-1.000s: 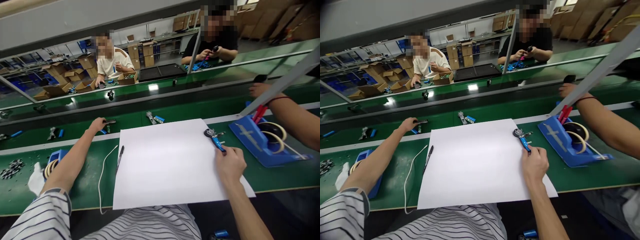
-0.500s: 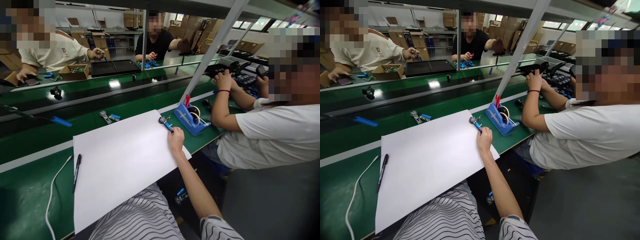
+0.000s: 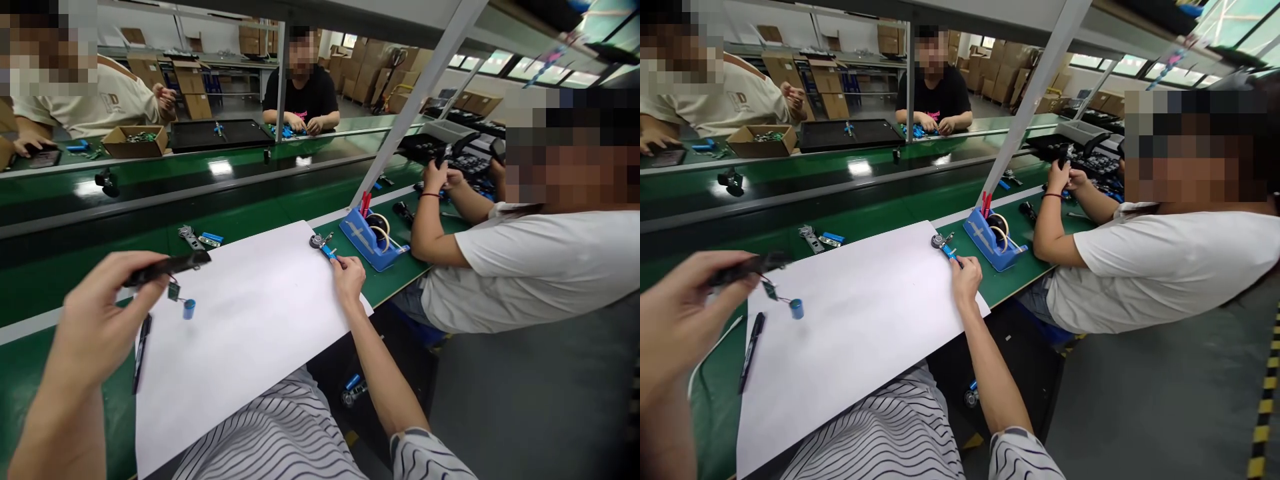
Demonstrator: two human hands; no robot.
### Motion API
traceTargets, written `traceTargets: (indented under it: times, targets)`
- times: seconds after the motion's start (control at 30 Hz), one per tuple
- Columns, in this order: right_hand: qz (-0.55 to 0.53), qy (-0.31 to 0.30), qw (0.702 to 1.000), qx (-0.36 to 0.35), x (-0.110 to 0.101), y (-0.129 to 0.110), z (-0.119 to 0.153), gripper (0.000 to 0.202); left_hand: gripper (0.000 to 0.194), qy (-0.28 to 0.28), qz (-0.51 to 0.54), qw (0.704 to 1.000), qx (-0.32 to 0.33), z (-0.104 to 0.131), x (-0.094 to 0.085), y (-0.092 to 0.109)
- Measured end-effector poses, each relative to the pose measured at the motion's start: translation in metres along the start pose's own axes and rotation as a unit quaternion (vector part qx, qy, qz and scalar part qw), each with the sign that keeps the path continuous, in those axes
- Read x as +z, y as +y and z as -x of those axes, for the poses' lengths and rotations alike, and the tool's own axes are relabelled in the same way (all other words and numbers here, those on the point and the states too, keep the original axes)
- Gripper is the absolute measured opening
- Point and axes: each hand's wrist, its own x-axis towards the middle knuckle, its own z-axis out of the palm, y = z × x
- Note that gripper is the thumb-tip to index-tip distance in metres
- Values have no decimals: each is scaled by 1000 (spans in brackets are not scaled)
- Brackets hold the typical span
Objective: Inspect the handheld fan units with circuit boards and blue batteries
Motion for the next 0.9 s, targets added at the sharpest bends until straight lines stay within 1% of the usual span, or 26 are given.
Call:
traceTargets:
  times: [0.07,0.13,0.23,0.3,0.47,0.57,0.77,0.83,0.9]
  targets:
    - [-5,-7,1000,3,-1,0,-1,26,24,-28,31,999,-4,12,16,-2]
    - [-9,-13,1000,5,-3,0,-3,25,24,-51,60,997,-17,22,30,-9]
    - [-19,-27,999,8,-6,0,-7,25,23,-67,106,991,-42,36,47,-20]
    - [-28,-37,999,17,-9,0,-7,27,21,-76,136,986,-59,43,56,-23]
    - [-48,-47,997,39,-13,3,-6,27,18,-76,242,963,-93,54,71,-27]
    - [-64,-55,995,54,-14,4,-7,24,20,-97,290,944,-124,57,82,-33]
    - [-86,-84,986,112,-14,7,-17,22,26,-148,308,927,-156,65,107,-46]
    - [-89,-87,983,132,-13,7,-23,26,27,-156,312,923,-164,66,110,-47]
    - [-96,-92,980,146,-11,7,-31,30,23,-173,311,920,-164,66,109,-43]
